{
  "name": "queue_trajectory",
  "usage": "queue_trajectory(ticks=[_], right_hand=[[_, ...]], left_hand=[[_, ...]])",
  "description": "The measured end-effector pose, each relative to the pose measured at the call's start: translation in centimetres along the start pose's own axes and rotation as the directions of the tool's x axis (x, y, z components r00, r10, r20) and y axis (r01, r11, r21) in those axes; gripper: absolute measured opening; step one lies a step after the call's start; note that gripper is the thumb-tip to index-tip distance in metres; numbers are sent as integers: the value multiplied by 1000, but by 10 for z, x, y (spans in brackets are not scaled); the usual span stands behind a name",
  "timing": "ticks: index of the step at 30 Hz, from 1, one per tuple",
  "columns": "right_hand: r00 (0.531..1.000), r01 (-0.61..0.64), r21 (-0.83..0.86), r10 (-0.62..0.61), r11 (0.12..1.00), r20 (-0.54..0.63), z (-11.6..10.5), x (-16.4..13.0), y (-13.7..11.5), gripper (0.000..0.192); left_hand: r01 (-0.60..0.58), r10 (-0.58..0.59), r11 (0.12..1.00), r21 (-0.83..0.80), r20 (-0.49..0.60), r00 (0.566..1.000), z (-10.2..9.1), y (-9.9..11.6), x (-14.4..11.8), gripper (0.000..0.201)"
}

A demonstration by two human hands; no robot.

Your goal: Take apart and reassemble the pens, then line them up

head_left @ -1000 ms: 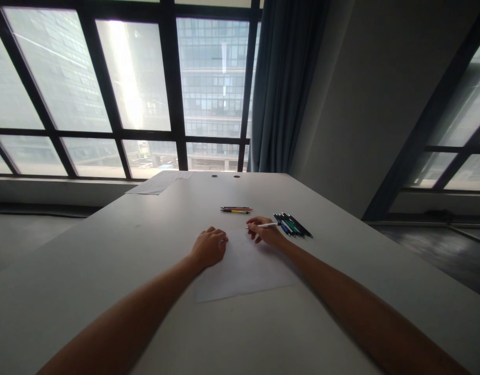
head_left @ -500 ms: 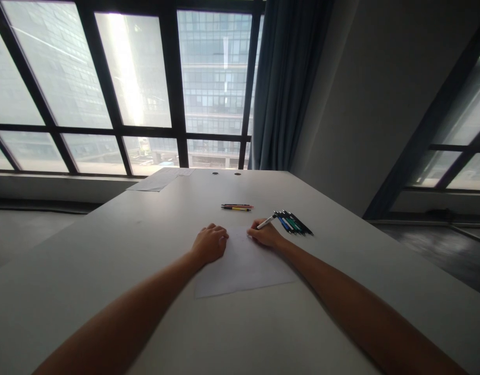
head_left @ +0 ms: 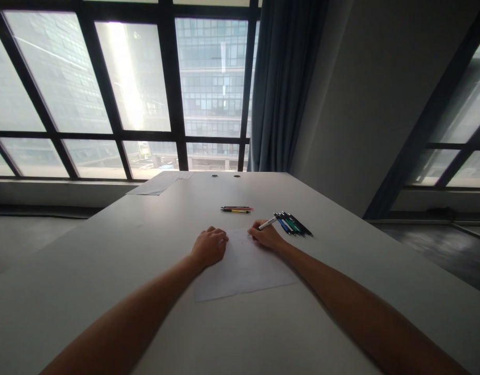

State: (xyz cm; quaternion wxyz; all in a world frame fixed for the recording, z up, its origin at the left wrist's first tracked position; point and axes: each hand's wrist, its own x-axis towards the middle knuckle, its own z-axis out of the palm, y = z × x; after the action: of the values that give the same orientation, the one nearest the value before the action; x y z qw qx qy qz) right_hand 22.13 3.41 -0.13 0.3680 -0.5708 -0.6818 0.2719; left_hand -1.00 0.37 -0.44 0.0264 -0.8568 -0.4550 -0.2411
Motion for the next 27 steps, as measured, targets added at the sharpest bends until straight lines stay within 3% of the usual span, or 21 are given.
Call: queue_trajectory(ticks=[3, 5, 8, 11, 15, 22, 27], right_hand=[[986, 114, 32, -109, 993, -128, -1, 0, -2, 29], [976, 195, 96, -183, 976, -114, -2, -2, -6, 35], [971, 175, 317, -216, 932, 101, -1, -8, -19, 48], [920, 97, 494, -268, 864, 287, 3, -17, -32, 54], [882, 40, 561, -293, 827, 368, 10, -25, -42, 52], [969, -84, 764, -128, 639, 213, 0, -9, -38, 74], [987, -84, 679, -32, 729, 157, -7, -1, -32, 77]], left_hand=[[-13, 13, 1000, 1, -19, 1000, -1, 0, 0, 22], [-28, 28, 1000, 0, -61, 998, -1, -2, 0, 22], [-78, 76, 997, -3, -151, 986, -1, -3, 1, 36], [-160, 154, 987, -18, -194, 969, -2, -2, 1, 40], [-199, 191, 980, -29, -170, 967, -4, 1, 1, 26], [-37, 28, 998, -57, -155, 987, -2, 1, 3, 26], [-8, 1, 998, -59, -117, 993, -1, 1, 4, 27]])
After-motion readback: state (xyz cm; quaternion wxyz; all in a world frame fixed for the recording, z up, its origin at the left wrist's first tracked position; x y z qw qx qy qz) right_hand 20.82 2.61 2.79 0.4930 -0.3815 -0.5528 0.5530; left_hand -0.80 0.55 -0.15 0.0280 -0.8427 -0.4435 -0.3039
